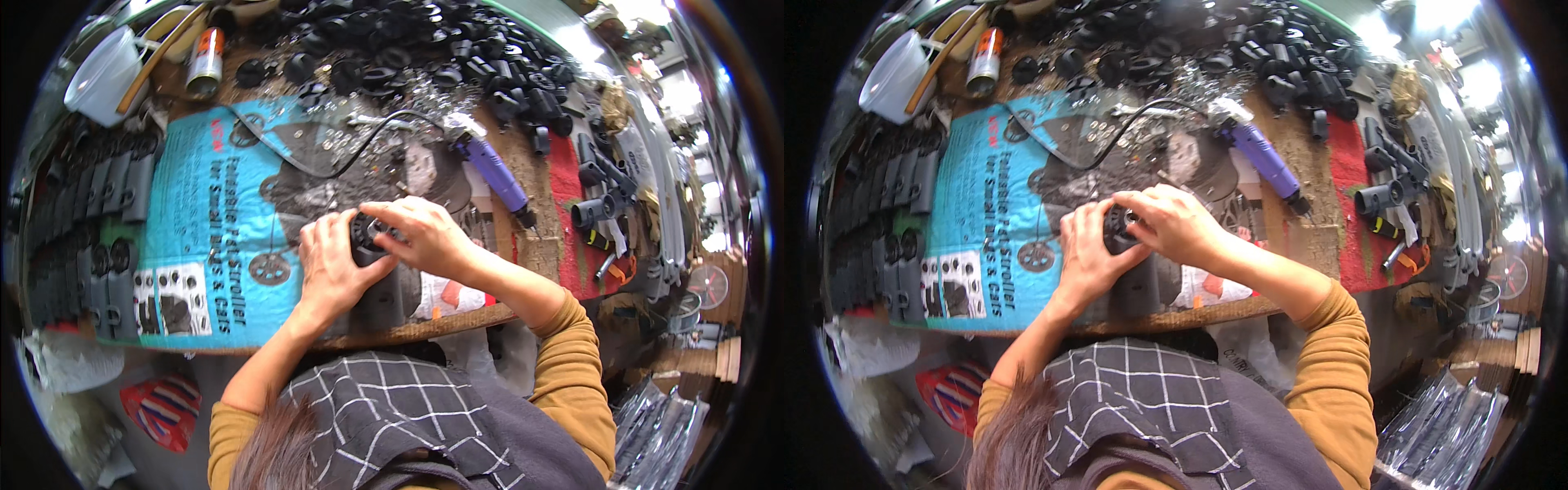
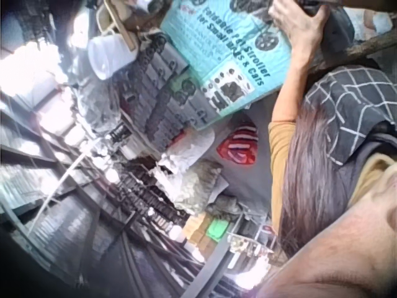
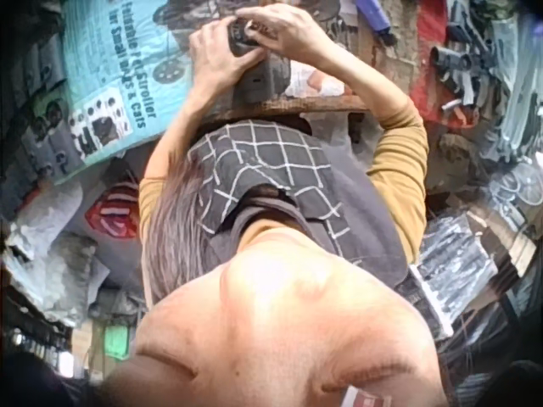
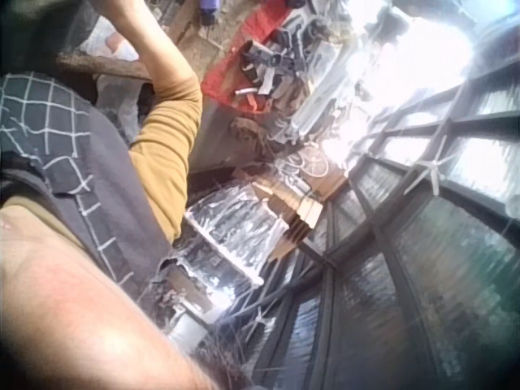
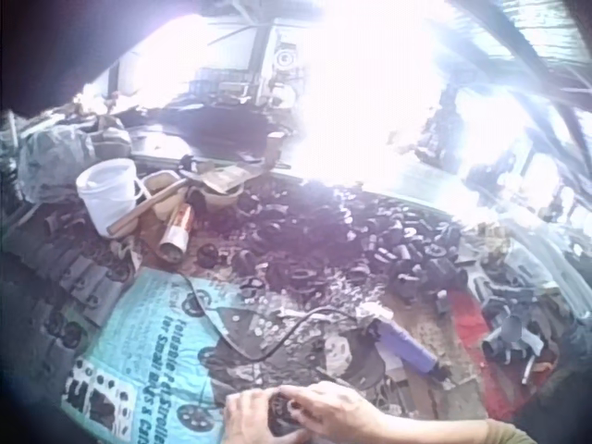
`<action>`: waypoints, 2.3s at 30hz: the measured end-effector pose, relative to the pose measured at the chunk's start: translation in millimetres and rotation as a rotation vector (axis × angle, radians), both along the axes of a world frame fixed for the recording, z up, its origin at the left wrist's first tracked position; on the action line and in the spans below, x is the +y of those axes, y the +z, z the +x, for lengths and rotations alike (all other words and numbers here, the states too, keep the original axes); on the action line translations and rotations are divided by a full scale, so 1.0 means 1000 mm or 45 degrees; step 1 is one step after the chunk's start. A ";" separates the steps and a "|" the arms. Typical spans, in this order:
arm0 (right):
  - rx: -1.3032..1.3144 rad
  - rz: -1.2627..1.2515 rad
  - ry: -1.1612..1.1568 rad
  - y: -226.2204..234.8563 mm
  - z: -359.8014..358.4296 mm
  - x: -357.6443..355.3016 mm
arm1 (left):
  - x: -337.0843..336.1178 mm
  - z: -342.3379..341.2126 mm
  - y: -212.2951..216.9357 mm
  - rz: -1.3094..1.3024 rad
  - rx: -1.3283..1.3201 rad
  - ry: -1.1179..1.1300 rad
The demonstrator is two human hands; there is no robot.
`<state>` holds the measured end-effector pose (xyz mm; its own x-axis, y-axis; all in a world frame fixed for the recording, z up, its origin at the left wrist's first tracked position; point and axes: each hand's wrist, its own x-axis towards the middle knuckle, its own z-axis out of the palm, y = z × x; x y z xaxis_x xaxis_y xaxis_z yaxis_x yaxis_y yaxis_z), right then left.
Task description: The person assembles small wheels by inserting bearings and securing them with a screwdriver. They repeatedly pick up wheel housings, insert bearings, and tighten screws using a corded screwdriver.
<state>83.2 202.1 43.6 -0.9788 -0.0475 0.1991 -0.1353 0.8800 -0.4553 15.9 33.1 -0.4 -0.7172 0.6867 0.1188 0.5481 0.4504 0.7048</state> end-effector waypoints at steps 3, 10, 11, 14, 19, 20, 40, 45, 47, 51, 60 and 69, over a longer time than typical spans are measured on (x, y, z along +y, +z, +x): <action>0.078 -0.201 -0.279 0.014 0.000 0.042 | 0.001 0.002 0.003 0.020 -0.026 0.005; 0.076 0.575 -1.146 -0.017 -0.037 0.272 | -0.009 0.000 0.007 -0.032 -0.082 -0.034; -0.026 0.494 -1.211 -0.030 -0.039 0.290 | -0.010 0.001 0.006 -0.022 -0.068 -0.035; -0.038 0.390 -1.312 -0.050 -0.035 0.299 | -0.015 -0.002 0.007 -0.064 -0.075 -0.075; 0.602 0.193 -0.776 -0.010 -0.008 0.199 | -0.004 -0.023 0.035 0.135 -0.156 -0.071; 0.618 0.116 -0.615 0.002 -0.001 0.169 | 0.004 -0.029 0.042 0.234 -0.132 -0.128; -0.202 0.041 -0.470 -0.002 0.074 0.019 | -0.021 -0.031 0.020 -0.086 -0.172 -0.282; 0.149 -0.512 -0.427 0.007 0.058 0.012 | -0.020 -0.033 0.001 -0.201 -0.172 -0.310; 0.115 -0.422 -0.271 0.020 0.043 0.005 | -0.020 -0.033 0.002 -0.220 -0.191 -0.316; -0.002 -0.170 -0.030 0.024 0.009 -0.007 | -0.021 -0.032 0.005 -0.179 -0.181 -0.294; -0.318 -0.325 0.004 0.001 0.008 0.008 | -0.015 -0.050 0.002 -0.089 -0.214 -0.451; -0.262 -0.844 -0.186 -0.035 0.027 -0.002 | 0.004 -0.056 0.025 -0.325 -0.294 -0.529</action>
